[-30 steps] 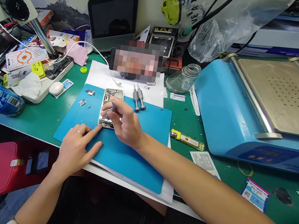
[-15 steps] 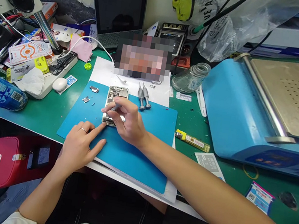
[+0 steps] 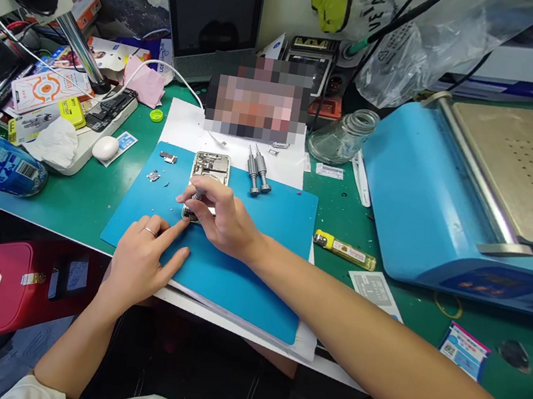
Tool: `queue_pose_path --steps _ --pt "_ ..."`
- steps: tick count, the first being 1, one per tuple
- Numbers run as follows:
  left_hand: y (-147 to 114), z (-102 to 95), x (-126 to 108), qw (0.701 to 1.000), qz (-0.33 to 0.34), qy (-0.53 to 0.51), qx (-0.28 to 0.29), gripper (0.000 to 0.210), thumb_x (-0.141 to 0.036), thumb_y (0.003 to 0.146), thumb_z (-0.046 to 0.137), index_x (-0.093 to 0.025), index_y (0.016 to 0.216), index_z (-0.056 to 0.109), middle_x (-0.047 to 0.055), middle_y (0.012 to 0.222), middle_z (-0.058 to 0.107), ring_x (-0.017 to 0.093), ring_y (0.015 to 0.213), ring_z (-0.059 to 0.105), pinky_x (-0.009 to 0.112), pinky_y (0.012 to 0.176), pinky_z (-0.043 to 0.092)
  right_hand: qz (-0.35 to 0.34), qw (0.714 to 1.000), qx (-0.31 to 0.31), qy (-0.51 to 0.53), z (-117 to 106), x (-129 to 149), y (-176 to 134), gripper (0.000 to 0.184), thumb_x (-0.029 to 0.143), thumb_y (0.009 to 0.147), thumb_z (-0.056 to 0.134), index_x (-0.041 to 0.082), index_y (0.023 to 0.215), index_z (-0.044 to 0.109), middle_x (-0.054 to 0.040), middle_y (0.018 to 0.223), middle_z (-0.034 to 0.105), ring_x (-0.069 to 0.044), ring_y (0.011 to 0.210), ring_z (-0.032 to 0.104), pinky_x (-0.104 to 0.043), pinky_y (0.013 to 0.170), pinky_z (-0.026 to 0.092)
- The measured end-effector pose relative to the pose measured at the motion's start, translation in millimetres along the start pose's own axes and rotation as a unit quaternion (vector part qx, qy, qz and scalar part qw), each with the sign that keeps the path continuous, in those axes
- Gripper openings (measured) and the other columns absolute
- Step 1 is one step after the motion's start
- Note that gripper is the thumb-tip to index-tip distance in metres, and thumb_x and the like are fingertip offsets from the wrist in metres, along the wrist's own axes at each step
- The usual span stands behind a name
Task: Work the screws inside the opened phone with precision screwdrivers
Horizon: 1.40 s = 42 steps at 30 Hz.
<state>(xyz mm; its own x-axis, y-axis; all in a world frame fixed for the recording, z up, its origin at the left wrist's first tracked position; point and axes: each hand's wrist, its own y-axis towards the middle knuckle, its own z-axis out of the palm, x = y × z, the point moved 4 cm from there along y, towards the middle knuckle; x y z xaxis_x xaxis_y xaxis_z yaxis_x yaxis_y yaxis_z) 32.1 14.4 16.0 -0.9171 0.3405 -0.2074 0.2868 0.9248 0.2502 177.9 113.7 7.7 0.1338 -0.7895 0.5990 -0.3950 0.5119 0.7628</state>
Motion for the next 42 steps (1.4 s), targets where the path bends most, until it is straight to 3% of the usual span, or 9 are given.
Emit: queue_pose_path --steps 12,30,42 --pt "0.8 0.5 0.0 1.000 0.000 -0.006 -0.003 0.044 -0.039 0.107 0.054 -0.018 0.143 0.063 0.006 0.094 0.062 0.024 0.086 0.056 0.038 0.074 0.045 -0.002 1.000 -0.001 -0.012 1.2 -0.9 -1.7 0.050 0.016 0.105 0.055 0.035 0.148 0.037 -0.0021 0.106 0.073 -0.011 0.083 0.071 -0.027 0.072 0.066" --pt "0.9 -0.5 0.0 1.000 0.001 0.002 -0.016 0.042 -0.040 0.107 0.052 -0.019 0.142 0.063 0.007 0.092 0.061 0.022 0.083 0.055 0.037 0.072 0.042 -0.002 1.000 0.011 -0.005 1.2 0.9 -1.1 0.049 0.015 0.106 0.055 0.034 0.147 0.036 -0.0036 0.111 0.073 -0.013 0.093 0.073 -0.027 0.073 0.066" --pt "0.3 -0.6 0.2 1.000 -0.004 0.006 -0.010 0.043 -0.041 0.107 0.051 -0.021 0.143 0.063 0.006 0.091 0.061 0.022 0.083 0.057 0.036 0.071 0.042 0.075 0.996 0.044 -0.020 -2.1 3.0 -0.9 0.017 0.029 0.106 0.057 0.023 0.122 0.061 -0.0087 0.105 0.076 -0.015 0.096 0.076 -0.031 0.080 0.068"
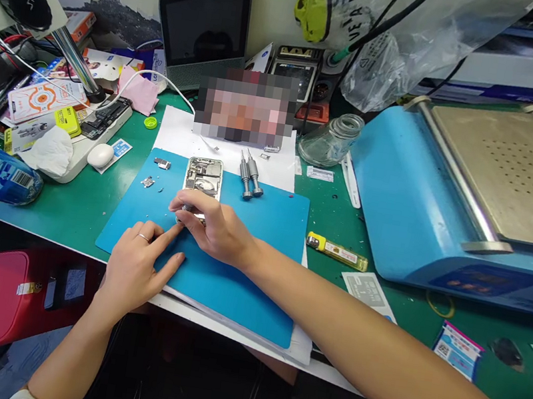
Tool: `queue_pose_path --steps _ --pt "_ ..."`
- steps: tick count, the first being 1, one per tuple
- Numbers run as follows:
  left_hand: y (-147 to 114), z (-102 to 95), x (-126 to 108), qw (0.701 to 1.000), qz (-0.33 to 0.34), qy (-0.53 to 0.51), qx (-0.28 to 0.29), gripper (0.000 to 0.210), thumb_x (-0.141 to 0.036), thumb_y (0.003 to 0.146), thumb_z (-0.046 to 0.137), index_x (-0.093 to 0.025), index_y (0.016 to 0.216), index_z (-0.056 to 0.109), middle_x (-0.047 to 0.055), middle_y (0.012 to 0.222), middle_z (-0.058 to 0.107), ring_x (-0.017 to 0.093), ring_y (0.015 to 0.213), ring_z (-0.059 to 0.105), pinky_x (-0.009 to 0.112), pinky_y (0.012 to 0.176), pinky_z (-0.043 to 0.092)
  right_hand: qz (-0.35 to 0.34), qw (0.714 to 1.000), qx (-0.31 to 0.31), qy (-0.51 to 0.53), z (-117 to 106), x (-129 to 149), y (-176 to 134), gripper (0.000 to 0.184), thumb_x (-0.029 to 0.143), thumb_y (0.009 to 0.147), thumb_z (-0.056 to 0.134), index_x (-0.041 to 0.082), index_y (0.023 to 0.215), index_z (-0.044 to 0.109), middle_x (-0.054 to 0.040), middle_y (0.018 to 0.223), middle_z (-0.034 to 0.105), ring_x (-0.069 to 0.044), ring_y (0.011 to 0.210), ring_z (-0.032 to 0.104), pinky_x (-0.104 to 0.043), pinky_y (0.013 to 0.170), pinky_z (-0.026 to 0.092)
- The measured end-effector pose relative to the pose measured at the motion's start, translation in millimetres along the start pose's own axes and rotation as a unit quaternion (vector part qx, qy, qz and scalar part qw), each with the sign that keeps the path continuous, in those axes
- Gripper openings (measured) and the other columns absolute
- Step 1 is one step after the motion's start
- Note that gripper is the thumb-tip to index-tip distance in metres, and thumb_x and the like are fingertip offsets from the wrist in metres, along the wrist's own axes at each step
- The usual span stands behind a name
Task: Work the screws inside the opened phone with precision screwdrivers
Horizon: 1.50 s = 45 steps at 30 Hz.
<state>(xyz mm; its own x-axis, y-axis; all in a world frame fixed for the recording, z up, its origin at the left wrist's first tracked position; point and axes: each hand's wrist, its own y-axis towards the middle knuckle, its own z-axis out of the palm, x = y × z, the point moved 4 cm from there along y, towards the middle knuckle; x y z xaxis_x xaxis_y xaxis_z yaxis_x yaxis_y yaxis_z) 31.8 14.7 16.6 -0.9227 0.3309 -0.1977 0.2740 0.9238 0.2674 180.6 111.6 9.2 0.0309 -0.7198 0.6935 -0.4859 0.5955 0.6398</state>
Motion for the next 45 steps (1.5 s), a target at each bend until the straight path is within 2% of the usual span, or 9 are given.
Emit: queue_pose_path --steps 11,13,17,20,30,36,45 --pt "0.5 -0.3 0.1 1.000 0.003 -0.004 -0.008 0.042 -0.041 0.107 0.053 -0.020 0.142 0.064 0.006 0.091 0.060 0.023 0.083 0.056 0.037 0.071 0.042 -0.001 1.000 -0.001 0.008 -0.6 -0.2 0.8 0.016 0.026 0.107 0.056 0.024 0.122 0.059 -0.0074 0.104 0.075 -0.014 0.095 0.075 -0.029 0.076 0.068" --pt "0.5 -0.3 -0.1 1.000 0.004 -0.004 -0.009 0.042 -0.041 0.107 0.053 -0.020 0.142 0.064 0.006 0.091 0.060 0.023 0.083 0.056 0.037 0.071 0.042 -0.021 1.000 -0.010 0.011 0.8 -0.7 0.3 0.021 0.023 0.106 0.056 0.026 0.127 0.055 -0.0065 0.106 0.074 -0.014 0.095 0.075 -0.028 0.075 0.068" --pt "0.9 -0.3 -0.2 1.000 0.003 -0.004 -0.006 0.042 -0.041 0.107 0.052 -0.020 0.142 0.064 0.006 0.092 0.061 0.023 0.083 0.056 0.037 0.072 0.042 -0.076 0.996 -0.040 0.030 3.2 -1.3 -0.3 0.045 0.015 0.105 0.056 0.031 0.144 0.041 -0.0038 0.108 0.073 -0.012 0.093 0.074 -0.026 0.073 0.068" --pt "1.0 -0.4 -0.1 1.000 0.003 -0.004 -0.006 0.042 -0.041 0.107 0.052 -0.020 0.142 0.064 0.006 0.092 0.061 0.023 0.083 0.055 0.036 0.071 0.041 -0.087 0.995 -0.043 0.029 4.2 -1.8 0.0 0.052 0.013 0.104 0.056 0.032 0.149 0.037 -0.0038 0.108 0.072 -0.012 0.092 0.073 -0.026 0.073 0.067" --pt "-0.2 2.3 0.3 1.000 0.009 -0.002 -0.010 0.043 -0.042 0.107 0.052 -0.019 0.143 0.063 0.006 0.093 0.060 0.022 0.083 0.054 0.037 0.071 0.041 -0.092 0.994 -0.061 0.016 0.8 -1.5 0.0 0.052 0.012 0.104 0.056 0.032 0.148 0.038 -0.0036 0.110 0.072 -0.012 0.093 0.074 -0.027 0.074 0.068" --pt "0.3 2.2 0.2 1.000 0.009 -0.003 -0.011 0.043 -0.041 0.107 0.053 -0.019 0.142 0.063 0.006 0.092 0.060 0.022 0.083 0.055 0.036 0.070 0.040 -0.083 0.995 -0.057 0.009 1.0 -1.5 0.5 0.048 0.015 0.105 0.056 0.033 0.146 0.039 -0.0031 0.109 0.073 -0.013 0.092 0.075 -0.028 0.074 0.068" --pt "0.2 1.1 0.1 1.000 0.005 -0.006 -0.006 0.042 -0.041 0.107 0.053 -0.020 0.142 0.063 0.006 0.092 0.060 0.022 0.082 0.056 0.036 0.071 0.041 -0.076 0.996 -0.054 0.012 2.6 -1.8 0.7 0.051 0.012 0.104 0.057 0.033 0.146 0.039 -0.0030 0.107 0.073 -0.011 0.089 0.072 -0.025 0.072 0.067"
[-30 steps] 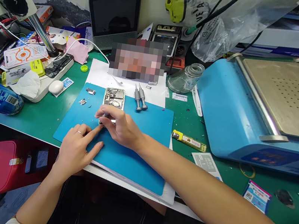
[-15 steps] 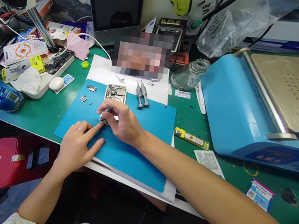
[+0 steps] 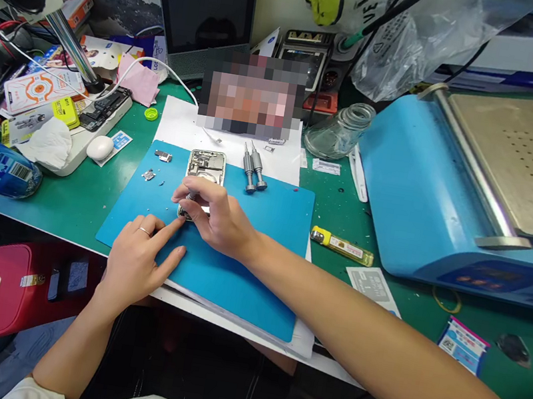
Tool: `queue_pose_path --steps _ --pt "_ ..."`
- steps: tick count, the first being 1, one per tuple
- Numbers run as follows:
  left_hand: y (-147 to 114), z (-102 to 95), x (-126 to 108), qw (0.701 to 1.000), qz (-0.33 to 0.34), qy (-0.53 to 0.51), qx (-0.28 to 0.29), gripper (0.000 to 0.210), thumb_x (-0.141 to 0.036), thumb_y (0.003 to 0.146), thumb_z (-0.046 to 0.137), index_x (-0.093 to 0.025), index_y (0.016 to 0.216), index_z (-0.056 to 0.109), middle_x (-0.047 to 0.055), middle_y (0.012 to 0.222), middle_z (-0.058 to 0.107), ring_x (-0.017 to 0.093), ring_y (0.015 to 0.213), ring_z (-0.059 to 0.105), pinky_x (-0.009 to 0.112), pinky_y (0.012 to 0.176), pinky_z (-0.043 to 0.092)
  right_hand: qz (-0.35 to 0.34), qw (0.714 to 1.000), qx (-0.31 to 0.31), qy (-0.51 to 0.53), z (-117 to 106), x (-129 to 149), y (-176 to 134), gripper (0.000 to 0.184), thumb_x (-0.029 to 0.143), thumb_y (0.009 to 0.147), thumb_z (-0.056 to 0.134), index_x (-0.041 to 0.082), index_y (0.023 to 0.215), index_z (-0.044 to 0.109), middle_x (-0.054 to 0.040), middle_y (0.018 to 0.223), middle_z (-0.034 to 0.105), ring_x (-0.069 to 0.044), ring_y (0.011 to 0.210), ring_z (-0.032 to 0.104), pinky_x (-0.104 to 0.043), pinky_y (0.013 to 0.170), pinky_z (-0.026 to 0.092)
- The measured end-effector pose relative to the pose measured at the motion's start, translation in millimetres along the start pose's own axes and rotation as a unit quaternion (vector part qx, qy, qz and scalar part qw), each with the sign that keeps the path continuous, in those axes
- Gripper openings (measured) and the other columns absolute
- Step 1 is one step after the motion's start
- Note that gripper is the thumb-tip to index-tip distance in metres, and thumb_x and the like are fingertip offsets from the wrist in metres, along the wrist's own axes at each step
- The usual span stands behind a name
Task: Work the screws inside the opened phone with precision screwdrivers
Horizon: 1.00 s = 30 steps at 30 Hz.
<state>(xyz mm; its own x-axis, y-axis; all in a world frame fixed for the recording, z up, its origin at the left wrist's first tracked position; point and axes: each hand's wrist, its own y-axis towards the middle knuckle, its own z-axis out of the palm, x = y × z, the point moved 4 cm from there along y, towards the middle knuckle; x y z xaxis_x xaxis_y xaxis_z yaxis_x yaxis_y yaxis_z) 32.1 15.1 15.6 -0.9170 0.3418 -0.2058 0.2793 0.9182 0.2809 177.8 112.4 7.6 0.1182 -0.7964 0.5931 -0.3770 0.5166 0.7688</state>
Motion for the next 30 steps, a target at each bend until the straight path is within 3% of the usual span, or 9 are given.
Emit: queue_pose_path --steps 6,12,24,30 --pt "0 -1.4 -1 1.000 0.003 0.002 -0.003 0.041 -0.039 0.107 0.053 -0.019 0.141 0.064 0.006 0.091 0.060 0.022 0.082 0.056 0.036 0.071 0.040 -0.011 1.000 0.014 -0.007 -1 3 1 0.055 0.009 0.103 0.059 0.030 0.149 0.037 -0.0052 0.110 0.074 -0.013 0.095 0.075 -0.026 0.073 0.068" --pt "1 -1.2 0 1.000 0.005 -0.003 -0.012 0.040 -0.038 0.106 0.054 -0.018 0.139 0.066 0.006 0.092 0.060 0.022 0.083 0.055 0.036 0.072 0.040 -0.065 0.994 0.007 -0.091 -6 8 8 0.052 0.011 0.098 0.068 0.026 0.143 0.048 -0.0094 0.116 0.075 -0.018 0.105 0.076 -0.038 0.091 0.068" --pt "0 -2.1 -1 1.000 0.004 -0.005 -0.008 0.040 -0.038 0.106 0.054 -0.019 0.139 0.065 0.005 0.092 0.060 0.022 0.083 0.055 0.037 0.071 0.041 -0.085 0.989 -0.006 -0.119 -7 12 11 0.051 0.008 0.097 0.061 0.026 0.143 0.049 -0.0074 0.111 0.073 -0.019 0.101 0.073 -0.036 0.084 0.066" --pt "0 -1.6 -1 1.000 0.004 0.001 -0.007 0.041 -0.039 0.107 0.053 -0.019 0.140 0.064 0.006 0.092 0.060 0.022 0.083 0.056 0.036 0.071 0.041 -0.084 0.990 -0.007 -0.110 -8 9 10 0.057 0.012 0.095 0.069 0.028 0.145 0.046 -0.0058 0.109 0.073 -0.019 0.100 0.073 -0.037 0.085 0.067"
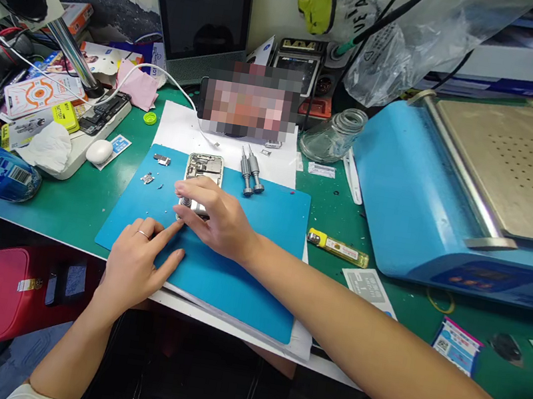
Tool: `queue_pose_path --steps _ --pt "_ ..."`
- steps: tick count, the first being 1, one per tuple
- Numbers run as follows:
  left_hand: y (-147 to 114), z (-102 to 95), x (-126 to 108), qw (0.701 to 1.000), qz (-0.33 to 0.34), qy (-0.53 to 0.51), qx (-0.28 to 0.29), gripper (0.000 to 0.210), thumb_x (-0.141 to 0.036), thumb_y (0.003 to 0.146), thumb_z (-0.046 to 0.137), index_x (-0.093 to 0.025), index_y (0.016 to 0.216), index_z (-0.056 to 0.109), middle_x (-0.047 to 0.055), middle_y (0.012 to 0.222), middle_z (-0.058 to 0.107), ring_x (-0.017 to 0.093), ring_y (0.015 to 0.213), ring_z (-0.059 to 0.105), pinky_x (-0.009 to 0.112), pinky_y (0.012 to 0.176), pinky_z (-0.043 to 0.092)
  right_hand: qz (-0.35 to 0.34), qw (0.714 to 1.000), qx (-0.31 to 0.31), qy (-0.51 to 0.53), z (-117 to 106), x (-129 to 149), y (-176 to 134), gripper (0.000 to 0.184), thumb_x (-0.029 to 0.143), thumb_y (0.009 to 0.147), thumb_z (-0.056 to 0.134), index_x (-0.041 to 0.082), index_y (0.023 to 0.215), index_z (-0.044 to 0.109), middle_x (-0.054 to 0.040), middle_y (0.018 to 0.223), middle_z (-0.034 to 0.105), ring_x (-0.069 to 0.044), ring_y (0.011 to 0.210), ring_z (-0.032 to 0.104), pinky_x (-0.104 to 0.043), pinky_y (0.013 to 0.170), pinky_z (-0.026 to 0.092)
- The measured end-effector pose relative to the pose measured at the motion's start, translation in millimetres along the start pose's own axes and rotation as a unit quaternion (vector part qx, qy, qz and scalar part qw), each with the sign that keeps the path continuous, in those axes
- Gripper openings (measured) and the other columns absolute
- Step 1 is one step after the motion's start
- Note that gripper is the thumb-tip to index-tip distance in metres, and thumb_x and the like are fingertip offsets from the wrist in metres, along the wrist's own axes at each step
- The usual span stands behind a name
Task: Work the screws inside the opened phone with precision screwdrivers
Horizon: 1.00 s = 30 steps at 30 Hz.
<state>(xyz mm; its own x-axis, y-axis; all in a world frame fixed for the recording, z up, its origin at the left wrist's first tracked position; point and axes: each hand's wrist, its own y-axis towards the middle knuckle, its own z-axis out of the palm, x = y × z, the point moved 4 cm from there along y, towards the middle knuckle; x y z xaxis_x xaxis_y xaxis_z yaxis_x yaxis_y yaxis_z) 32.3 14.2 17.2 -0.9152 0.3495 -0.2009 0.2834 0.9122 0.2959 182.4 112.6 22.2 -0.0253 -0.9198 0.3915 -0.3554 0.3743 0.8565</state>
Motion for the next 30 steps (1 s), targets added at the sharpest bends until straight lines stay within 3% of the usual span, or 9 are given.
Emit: queue_pose_path --steps 5,10,15,20,25,30 --pt "1.0 0.5 0.5 1.000 -0.005 0.001 0.006 0.040 -0.039 0.107 0.053 -0.020 0.140 0.064 0.006 0.092 0.061 0.023 0.084 0.057 0.036 0.072 0.041 -0.015 1.000 0.000 -0.007 0.3 2.7 0.0 0.058 0.007 0.096 0.061 0.027 0.148 0.044 -0.0072 0.110 0.073 -0.020 0.101 0.074 -0.038 0.085 0.067" --pt "1.6 -0.2 0.4 1.000 -0.003 0.000 0.004 0.040 -0.038 0.106 0.054 -0.019 0.140 0.064 0.006 0.093 0.061 0.023 0.084 0.057 0.036 0.073 0.041 -0.018 1.000 0.000 -0.019 0.7 1.9 -0.1 0.060 0.012 0.095 0.070 0.027 0.147 0.044 -0.0068 0.110 0.074 -0.021 0.103 0.075 -0.038 0.084 0.068" --pt "0.1 0.2 0.0 1.000 -0.003 -0.003 0.002 0.040 -0.038 0.106 0.054 -0.019 0.140 0.065 0.006 0.092 0.061 0.023 0.084 0.056 0.036 0.072 0.040 -0.021 1.000 -0.001 -0.021 0.4 2.8 0.3 0.057 0.007 0.095 0.061 0.025 0.147 0.045 -0.0083 0.111 0.074 -0.021 0.103 0.074 -0.038 0.085 0.068" --pt "-0.6 0.9 0.6 1.000 -0.002 0.002 0.002 0.041 -0.040 0.107 0.052 -0.020 0.140 0.064 0.006 0.093 0.061 0.022 0.084 0.055 0.036 0.072 0.042 -0.012 1.000 -0.001 -0.027 -0.5 1.8 0.7 0.056 0.015 0.095 0.070 0.028 0.144 0.047 -0.0066 0.109 0.074 -0.020 0.099 0.074 -0.037 0.081 0.068" --pt "-0.2 0.8 0.8 1.000 -0.006 0.001 0.008 0.041 -0.041 0.108 0.052 -0.021 0.140 0.064 0.006 0.092 0.060 0.023 0.084 0.055 0.037 0.072 0.041 -0.018 0.999 -0.004 -0.027 0.4 2.9 1.2 0.056 0.008 0.095 0.062 0.026 0.145 0.046 -0.0077 0.109 0.074 -0.020 0.099 0.074 -0.038 0.082 0.068" --pt "0.2 1.5 1.0 1.000 -0.005 0.001 0.007 0.041 -0.041 0.107 0.052 -0.021 0.141 0.064 0.006 0.093 0.061 0.023 0.085 0.055 0.037 0.073 0.042 -0.016 1.000 -0.004 -0.014 0.6 2.1 0.8 0.059 0.012 0.094 0.069 0.027 0.146 0.046 -0.0073 0.111 0.075 -0.021 0.102 0.074 -0.038 0.084 0.067"
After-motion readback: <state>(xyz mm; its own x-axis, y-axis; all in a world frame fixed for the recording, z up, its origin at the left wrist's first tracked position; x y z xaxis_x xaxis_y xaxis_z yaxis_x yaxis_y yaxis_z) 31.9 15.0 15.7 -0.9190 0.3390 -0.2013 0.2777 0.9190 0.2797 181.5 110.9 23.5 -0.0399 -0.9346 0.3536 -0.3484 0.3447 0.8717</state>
